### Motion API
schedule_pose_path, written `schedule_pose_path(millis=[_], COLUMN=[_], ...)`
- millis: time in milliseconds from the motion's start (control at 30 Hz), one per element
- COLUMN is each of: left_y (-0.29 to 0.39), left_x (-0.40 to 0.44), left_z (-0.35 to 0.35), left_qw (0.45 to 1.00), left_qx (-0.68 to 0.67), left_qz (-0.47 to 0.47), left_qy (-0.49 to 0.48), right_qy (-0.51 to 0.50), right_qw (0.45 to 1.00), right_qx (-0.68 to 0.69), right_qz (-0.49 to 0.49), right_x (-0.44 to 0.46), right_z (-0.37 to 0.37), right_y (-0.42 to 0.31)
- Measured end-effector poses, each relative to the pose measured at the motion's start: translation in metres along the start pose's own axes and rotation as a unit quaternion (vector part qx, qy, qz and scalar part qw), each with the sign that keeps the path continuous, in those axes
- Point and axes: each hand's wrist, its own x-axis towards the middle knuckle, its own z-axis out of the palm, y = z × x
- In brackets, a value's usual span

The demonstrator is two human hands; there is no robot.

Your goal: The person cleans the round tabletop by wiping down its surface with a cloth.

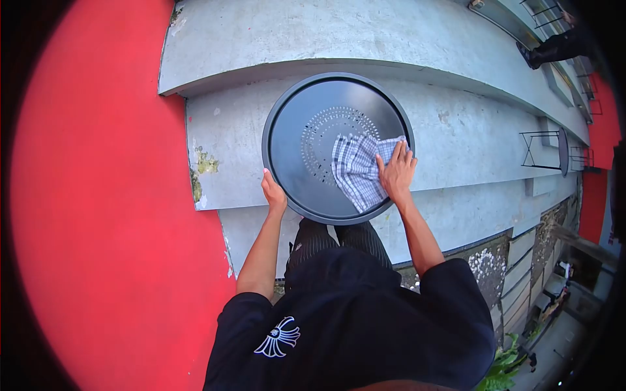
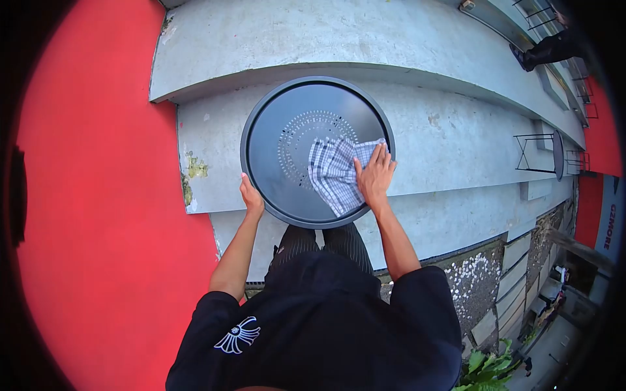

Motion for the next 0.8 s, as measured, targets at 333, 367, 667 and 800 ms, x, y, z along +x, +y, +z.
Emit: schedule_pose_path(millis=[333, 367, 667, 800], left_y=[0.004, 0.006, 0.021, 0.029], left_x=[-0.002, -0.002, -0.010, -0.013], left_z=[0.002, 0.002, 0.005, 0.004], left_qw=[0.998, 0.999, 0.999, 0.999], left_qx=[0.050, 0.044, 0.033, 0.040], left_qz=[0.005, 0.005, 0.023, -0.029], left_qy=[0.030, 0.026, 0.033, 0.003], right_qy=[0.016, 0.014, -0.122, -0.153], right_qw=[0.989, 0.983, 0.853, 0.848], right_qx=[0.145, 0.179, 0.248, 0.186], right_qz=[-0.027, -0.028, -0.442, -0.473], right_x=[0.020, 0.032, -0.062, -0.042], right_z=[0.021, 0.017, -0.035, -0.034], right_y=[-0.046, -0.068, -0.134, -0.071])
